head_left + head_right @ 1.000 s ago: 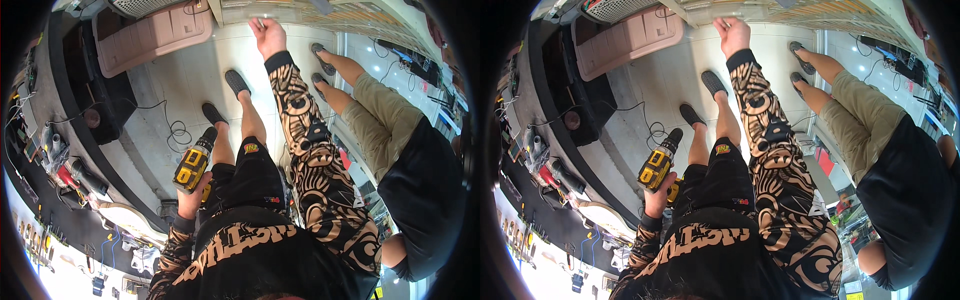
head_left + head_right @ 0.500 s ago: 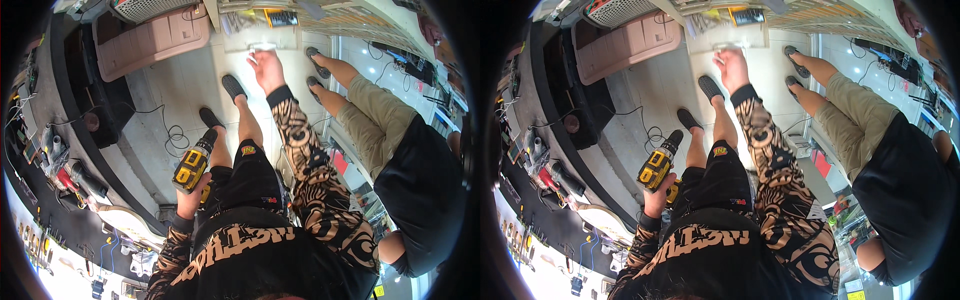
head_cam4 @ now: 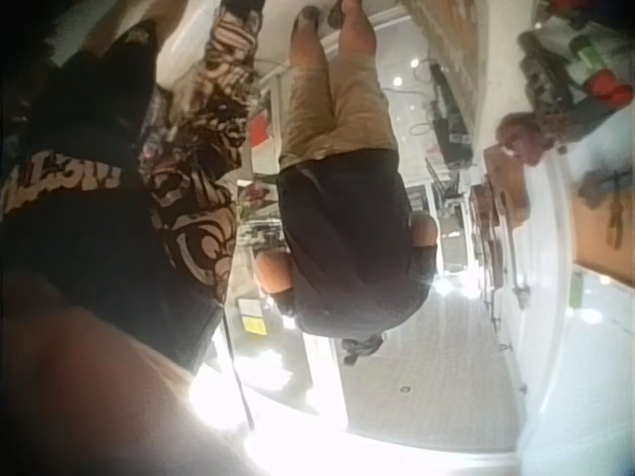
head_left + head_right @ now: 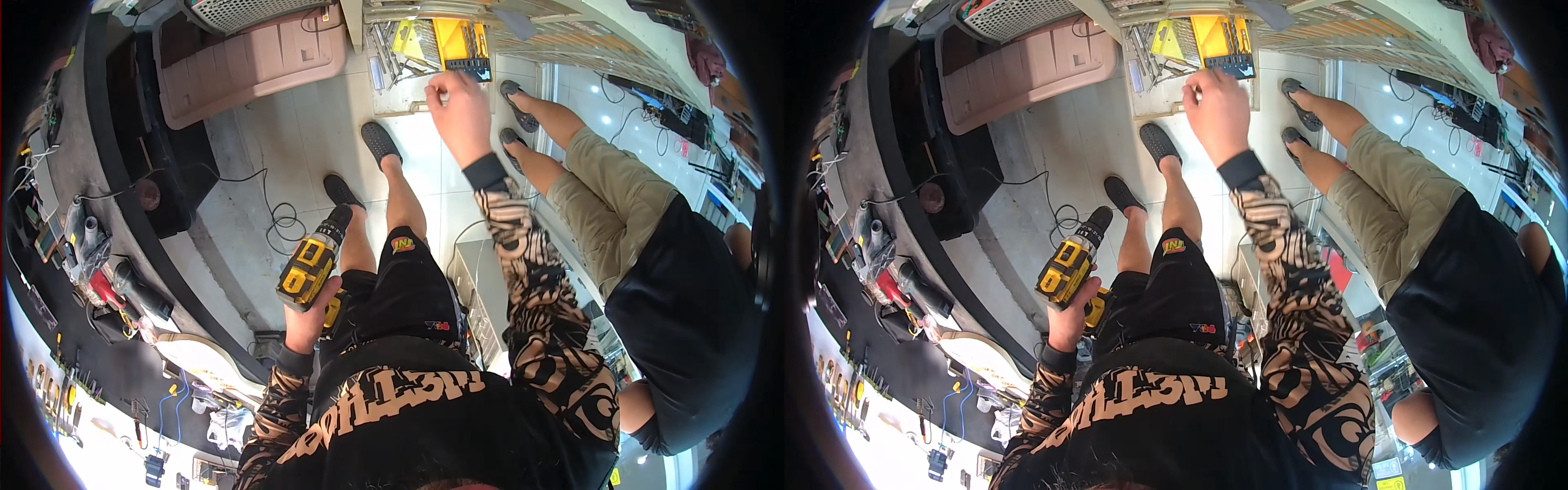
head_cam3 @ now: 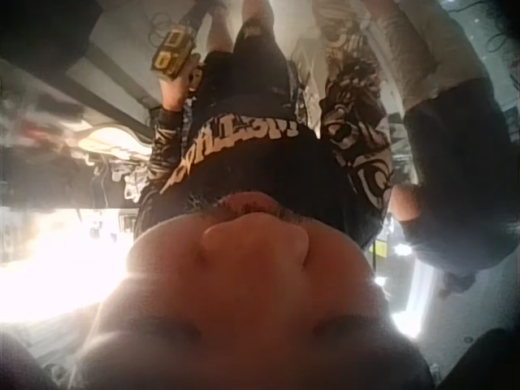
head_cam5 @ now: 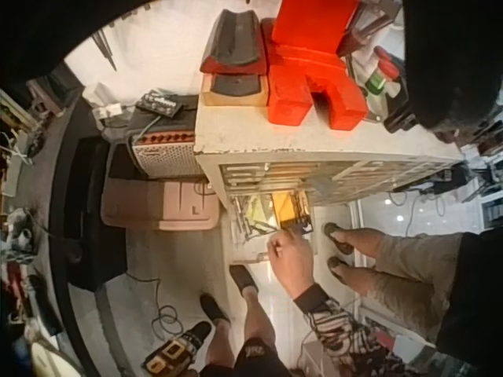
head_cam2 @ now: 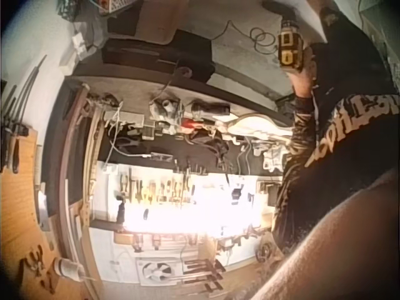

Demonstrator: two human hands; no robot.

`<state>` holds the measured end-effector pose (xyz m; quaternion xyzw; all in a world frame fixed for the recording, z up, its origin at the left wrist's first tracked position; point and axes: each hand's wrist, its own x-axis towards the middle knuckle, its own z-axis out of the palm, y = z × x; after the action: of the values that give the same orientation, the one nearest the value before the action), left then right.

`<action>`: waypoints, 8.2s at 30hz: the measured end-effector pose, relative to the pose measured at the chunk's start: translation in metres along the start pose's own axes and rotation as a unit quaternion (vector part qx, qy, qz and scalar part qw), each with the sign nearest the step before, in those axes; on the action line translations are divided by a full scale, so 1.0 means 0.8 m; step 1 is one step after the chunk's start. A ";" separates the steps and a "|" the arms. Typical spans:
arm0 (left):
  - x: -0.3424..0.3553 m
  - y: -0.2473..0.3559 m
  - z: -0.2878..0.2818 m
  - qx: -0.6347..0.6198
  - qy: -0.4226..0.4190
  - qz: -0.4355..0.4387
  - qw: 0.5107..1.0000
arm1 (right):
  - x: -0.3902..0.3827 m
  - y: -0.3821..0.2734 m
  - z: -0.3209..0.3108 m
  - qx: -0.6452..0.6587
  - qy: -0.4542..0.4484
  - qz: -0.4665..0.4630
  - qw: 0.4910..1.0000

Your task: The person scrapes a metal plate with a tool on a workbench and then uses a power drill to drill into the pre-existing holes on the plate.

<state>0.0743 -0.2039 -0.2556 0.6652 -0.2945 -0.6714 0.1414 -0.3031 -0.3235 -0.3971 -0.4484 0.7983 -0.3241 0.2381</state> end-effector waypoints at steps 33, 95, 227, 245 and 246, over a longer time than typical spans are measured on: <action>-0.071 0.059 0.006 -0.017 -0.002 0.141 0.990 | 0.019 -0.062 -0.037 0.352 -0.235 0.183 0.888; -0.157 0.125 0.013 0.148 0.220 0.297 0.917 | 0.062 -0.023 0.025 -0.353 -0.217 -0.314 0.854; -0.301 0.086 -0.203 0.004 0.358 0.664 0.657 | -0.378 -0.673 -0.125 0.438 -0.706 -0.054 0.554; -0.263 0.202 -0.095 0.193 0.360 0.682 0.606 | -0.166 -0.642 -0.101 0.535 -0.790 0.030 0.298; -0.265 0.216 -0.089 0.221 0.353 0.677 0.607 | -0.163 -0.655 -0.113 0.537 -0.770 -0.017 0.345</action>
<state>0.1246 -0.2313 0.0213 0.4721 -0.7276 -0.0120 0.4975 -0.0060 -0.3860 0.0585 -0.2904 -0.0893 -0.1994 0.9316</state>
